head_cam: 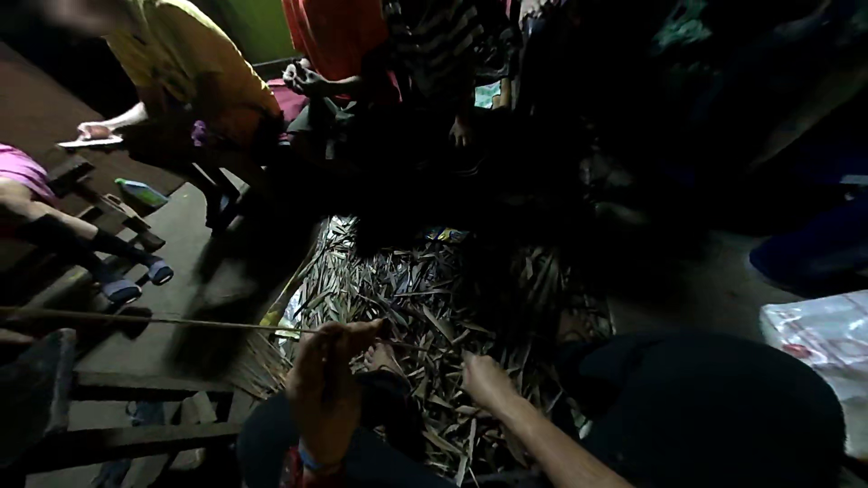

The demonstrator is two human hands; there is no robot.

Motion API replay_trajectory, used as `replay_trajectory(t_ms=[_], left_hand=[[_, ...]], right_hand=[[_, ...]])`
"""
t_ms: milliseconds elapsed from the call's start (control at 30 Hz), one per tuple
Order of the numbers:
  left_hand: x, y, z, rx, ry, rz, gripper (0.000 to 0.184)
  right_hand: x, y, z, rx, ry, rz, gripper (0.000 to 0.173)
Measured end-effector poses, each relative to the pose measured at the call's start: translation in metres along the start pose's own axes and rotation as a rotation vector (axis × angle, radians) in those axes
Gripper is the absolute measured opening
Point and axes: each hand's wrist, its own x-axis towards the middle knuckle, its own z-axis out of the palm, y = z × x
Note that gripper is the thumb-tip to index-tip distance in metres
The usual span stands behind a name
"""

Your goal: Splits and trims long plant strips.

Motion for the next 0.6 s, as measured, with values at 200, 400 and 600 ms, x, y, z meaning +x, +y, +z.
replay_trajectory(t_ms=[200,400,600], left_hand=[[-0.012,-0.009,0.006,0.061,0.047,-0.033,0.016],[-0.014,-0.014,0.013,0.078,0.052,-0.001,0.011],[0.009,-0.04,-0.053,0.601,0.22,0.093,0.025]], right_hand=[[-0.023,-0.003,-0.018,0.197,0.127,-0.184,0.039],[-0.026,-0.007,-0.014,0.218,0.089,-0.254,0.039],[0.044,0.046,-0.01,0.582,0.166,0.025,0.031]])
